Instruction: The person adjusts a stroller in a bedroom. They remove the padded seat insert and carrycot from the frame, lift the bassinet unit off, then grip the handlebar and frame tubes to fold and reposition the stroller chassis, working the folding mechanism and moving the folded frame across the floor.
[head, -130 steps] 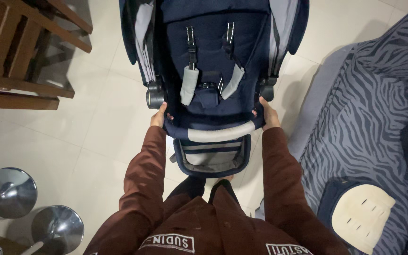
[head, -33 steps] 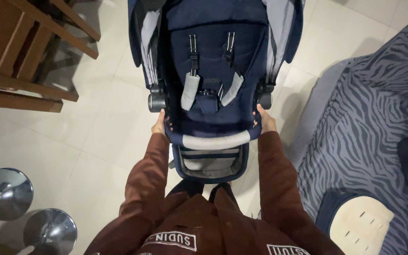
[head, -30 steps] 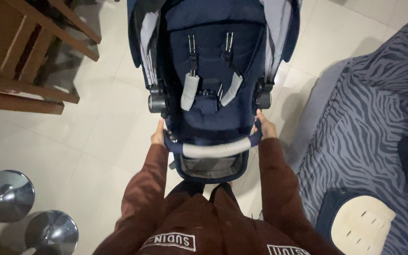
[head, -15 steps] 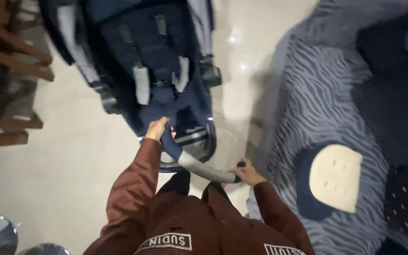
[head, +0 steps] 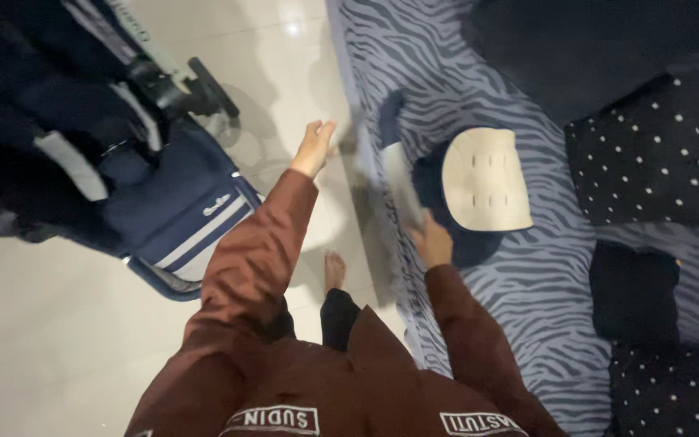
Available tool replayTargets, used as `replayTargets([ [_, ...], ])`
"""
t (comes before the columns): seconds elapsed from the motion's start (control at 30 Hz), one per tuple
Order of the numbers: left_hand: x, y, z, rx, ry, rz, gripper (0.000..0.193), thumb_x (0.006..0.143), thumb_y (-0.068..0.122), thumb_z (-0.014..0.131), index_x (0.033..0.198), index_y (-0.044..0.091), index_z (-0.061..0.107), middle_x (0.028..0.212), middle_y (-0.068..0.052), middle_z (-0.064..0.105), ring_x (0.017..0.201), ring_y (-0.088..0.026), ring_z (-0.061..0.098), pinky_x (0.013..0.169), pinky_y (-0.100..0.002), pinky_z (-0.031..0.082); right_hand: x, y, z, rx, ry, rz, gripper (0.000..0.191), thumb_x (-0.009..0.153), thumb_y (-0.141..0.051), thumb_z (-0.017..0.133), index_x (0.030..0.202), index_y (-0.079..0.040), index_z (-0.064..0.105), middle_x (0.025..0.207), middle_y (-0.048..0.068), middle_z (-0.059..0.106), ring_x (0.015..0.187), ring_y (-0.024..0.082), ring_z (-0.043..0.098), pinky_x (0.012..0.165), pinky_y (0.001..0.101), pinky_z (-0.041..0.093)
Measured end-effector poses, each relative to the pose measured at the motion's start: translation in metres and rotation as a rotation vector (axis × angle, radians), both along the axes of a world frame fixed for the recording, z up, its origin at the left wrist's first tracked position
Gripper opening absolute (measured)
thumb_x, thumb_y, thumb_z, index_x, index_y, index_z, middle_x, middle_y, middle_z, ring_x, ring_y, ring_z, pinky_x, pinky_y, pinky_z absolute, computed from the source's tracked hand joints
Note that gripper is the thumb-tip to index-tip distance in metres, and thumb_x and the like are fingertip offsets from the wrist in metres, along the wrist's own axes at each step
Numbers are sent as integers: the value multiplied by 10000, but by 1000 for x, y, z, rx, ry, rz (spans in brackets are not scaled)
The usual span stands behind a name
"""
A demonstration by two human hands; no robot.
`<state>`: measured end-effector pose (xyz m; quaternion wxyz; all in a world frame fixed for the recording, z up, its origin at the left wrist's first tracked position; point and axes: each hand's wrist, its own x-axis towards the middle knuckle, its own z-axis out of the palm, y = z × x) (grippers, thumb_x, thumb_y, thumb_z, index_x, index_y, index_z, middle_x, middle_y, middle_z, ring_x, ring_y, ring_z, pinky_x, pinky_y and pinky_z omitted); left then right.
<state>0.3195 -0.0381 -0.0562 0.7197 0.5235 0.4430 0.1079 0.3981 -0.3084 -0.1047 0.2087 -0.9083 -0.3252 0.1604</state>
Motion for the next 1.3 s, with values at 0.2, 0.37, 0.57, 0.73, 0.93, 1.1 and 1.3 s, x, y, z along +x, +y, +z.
replayTargets([
  [0.2, -35, -57, -39, -228, 59, -124, 657, 929, 574, 564, 1421, 146, 488, 1253, -100, 666, 1006, -244, 697, 776, -421, 427, 85, -60, -18, -144, -92, -327, 614, 906, -512, 684, 1371, -131, 560, 1071, 270, 700, 975, 497, 655, 804, 586, 505],
  [0.37, -81, -68, -59, -336, 207, -128, 541, 964, 421, 557, 1404, 107, 528, 1143, -115, 715, 960, -222, 719, 810, -348, 503, 144, -103, -36, -294, -87, -437, 618, 953, -527, 681, 1442, -175, 545, 1271, 209, 690, 1166, 448, 638, 997, 615, 455],
  [0.57, -126, -65, -67, -320, 258, -47, 508, 990, 382, 507, 1409, 95, 503, 1160, -139, 715, 959, -233, 715, 688, -342, 473, 189, -110, -29, -270, -330, -422, 1083, 719, -459, 898, 1599, -225, 313, 1333, 319, 436, 1211, 505, 485, 1000, 733, 308],
  [0.73, -156, -52, -62, -322, 218, 50, 480, 1001, 373, 530, 1381, 81, 509, 1202, -149, 709, 995, -249, 698, 766, -365, 494, 156, -57, -43, 21, -181, -291, 1078, 774, -333, 883, 1629, -135, 256, 1429, 308, 391, 1272, 489, 469, 1077, 524, 396],
  [0.93, -221, -20, -39, -299, 276, 267, 472, 988, 363, 526, 1374, 93, 507, 1274, -142, 689, 1116, -278, 682, 916, -442, 455, 72, 59, -54, 111, 79, 61, 957, 769, -264, 871, 1553, -75, 356, 1353, 331, 395, 1227, 486, 480, 1065, 478, 431],
  [1.1, -308, 5, -23, -316, 214, 574, 494, 980, 338, 517, 1384, 57, 461, 1294, -166, 659, 1185, -329, 666, 979, -525, 473, -9, 170, -34, 27, 104, 456, 643, 839, -278, 823, 1410, -101, 585, 1030, 170, 645, 1157, 371, 589, 1032, 425, 498],
  [1.3, -406, 24, -17, -232, 200, 770, 485, 998, 367, 450, 1391, 87, 494, 1311, -138, 694, 1188, -271, 679, 1001, -460, 469, -108, 277, -16, 109, 295, 771, 364, 881, -249, 803, 1201, -107, 703, 1042, 174, 698, 900, 289, 717, 823, 393, 563],
])
